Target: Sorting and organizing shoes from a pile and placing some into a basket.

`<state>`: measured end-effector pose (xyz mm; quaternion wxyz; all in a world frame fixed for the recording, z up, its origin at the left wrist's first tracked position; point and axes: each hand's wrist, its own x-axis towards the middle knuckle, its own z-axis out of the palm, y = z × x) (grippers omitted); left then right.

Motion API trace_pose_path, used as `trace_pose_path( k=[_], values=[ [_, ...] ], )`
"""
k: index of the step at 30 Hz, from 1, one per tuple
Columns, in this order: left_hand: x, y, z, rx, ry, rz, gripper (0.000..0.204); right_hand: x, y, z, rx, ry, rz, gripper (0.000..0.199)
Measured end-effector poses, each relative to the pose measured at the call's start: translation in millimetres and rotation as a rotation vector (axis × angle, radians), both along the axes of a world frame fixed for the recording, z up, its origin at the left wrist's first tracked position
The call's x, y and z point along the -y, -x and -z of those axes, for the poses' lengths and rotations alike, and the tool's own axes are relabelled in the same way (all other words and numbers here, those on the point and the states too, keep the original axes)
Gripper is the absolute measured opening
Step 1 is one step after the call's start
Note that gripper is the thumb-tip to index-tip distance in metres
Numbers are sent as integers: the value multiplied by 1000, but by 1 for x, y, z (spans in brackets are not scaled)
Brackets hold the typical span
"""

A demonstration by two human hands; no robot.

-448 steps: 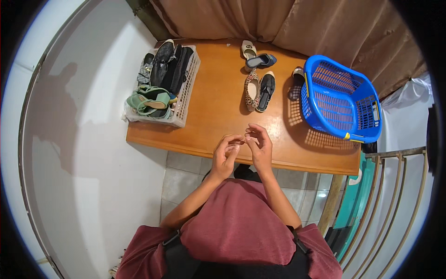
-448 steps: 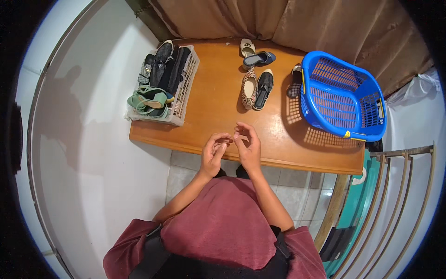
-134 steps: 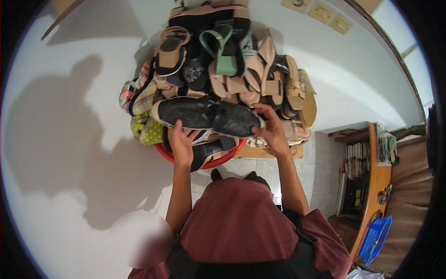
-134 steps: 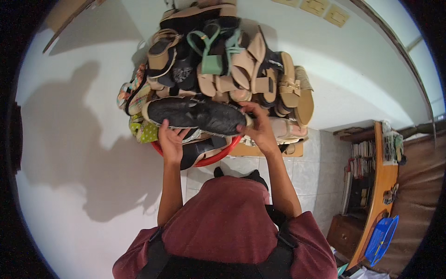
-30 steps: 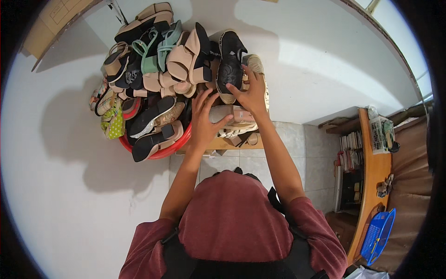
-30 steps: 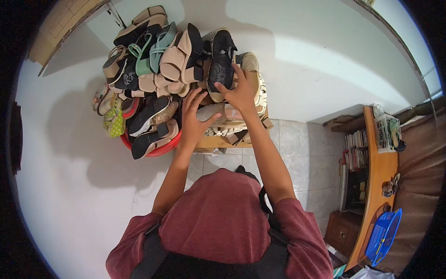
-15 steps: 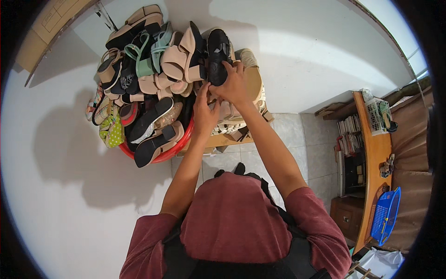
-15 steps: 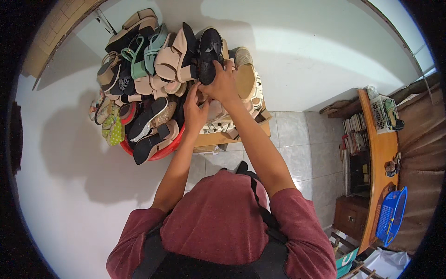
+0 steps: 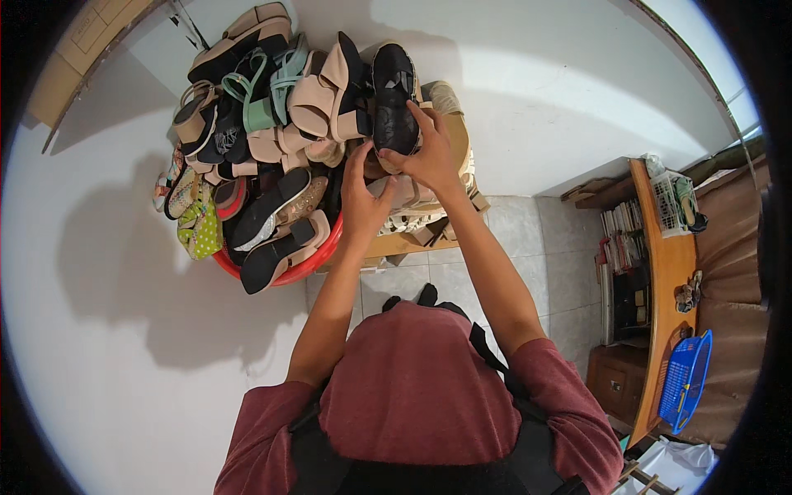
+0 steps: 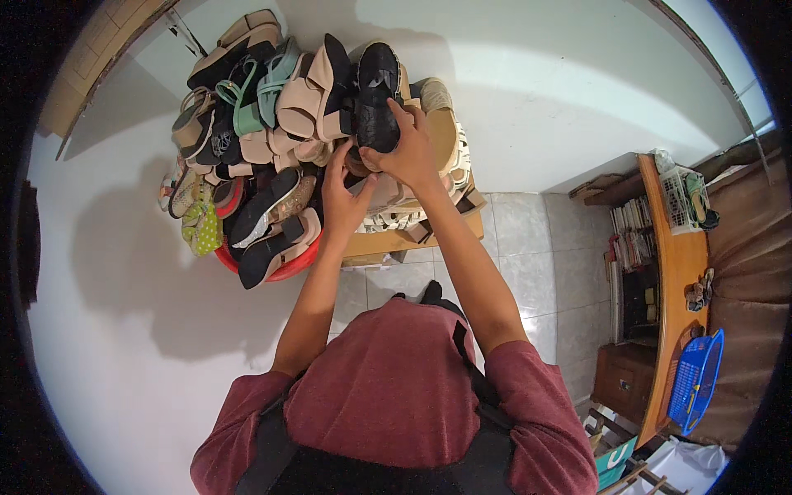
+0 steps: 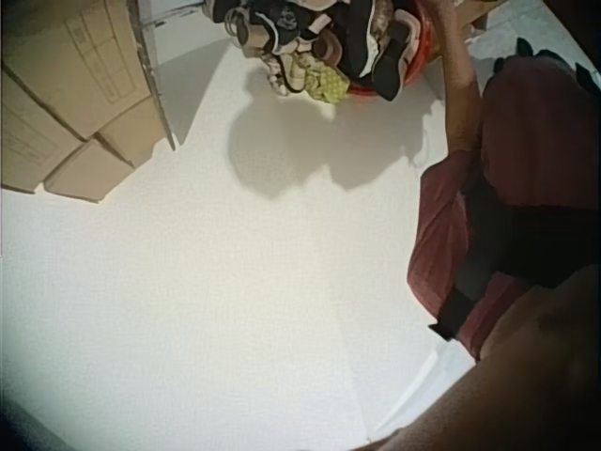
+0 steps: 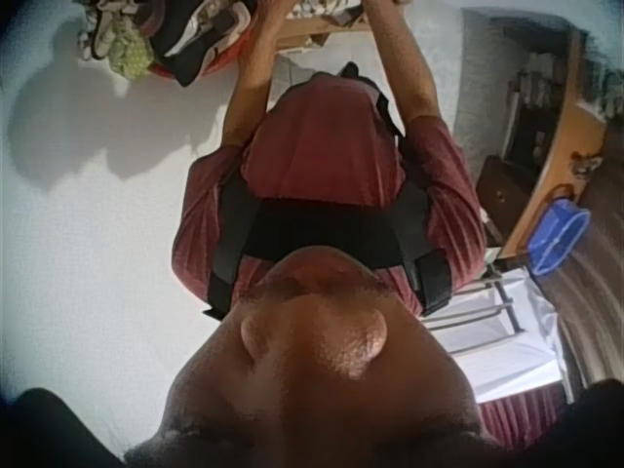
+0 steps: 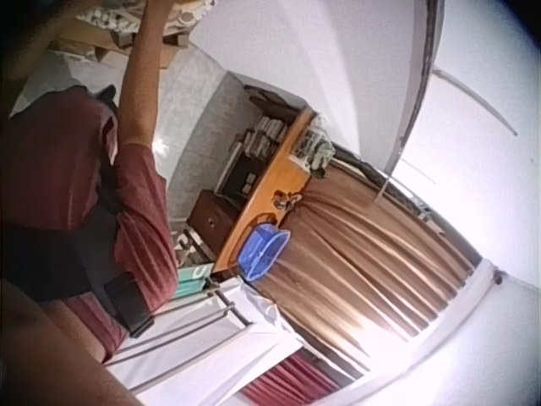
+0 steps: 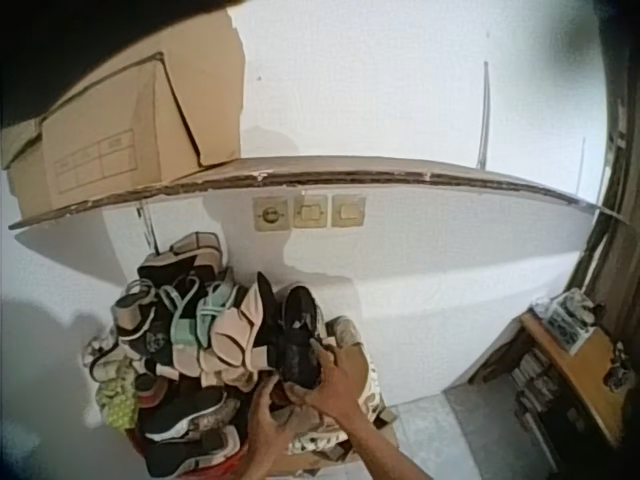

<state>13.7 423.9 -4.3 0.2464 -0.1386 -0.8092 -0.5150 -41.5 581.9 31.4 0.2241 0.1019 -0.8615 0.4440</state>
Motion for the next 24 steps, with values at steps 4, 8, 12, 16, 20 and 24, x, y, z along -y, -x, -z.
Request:
trace_pose_path(
  k=[4,8,12,16,20,24],
  values=[
    [-3,-14,-9,81,-77,44,70,-6,-7,10,-9,7,14,100],
    [-3,-24,-8,64,-18,32,67,-5,-16,9,47,44,7,99],
    [-1,-33,-4,63,-22,49,65,-4,-29,6,73,115,2,99],
    [-7,-58,-8,49,-88,145,60,-8,-64,-6,74,157,4,89],
    [-16,-82,-5,108,-235,280,49,-17,-111,7,45,284,49,79],
    [-18,-101,-2,182,-326,393,42,-25,-169,7,133,475,138,72]
  ],
)
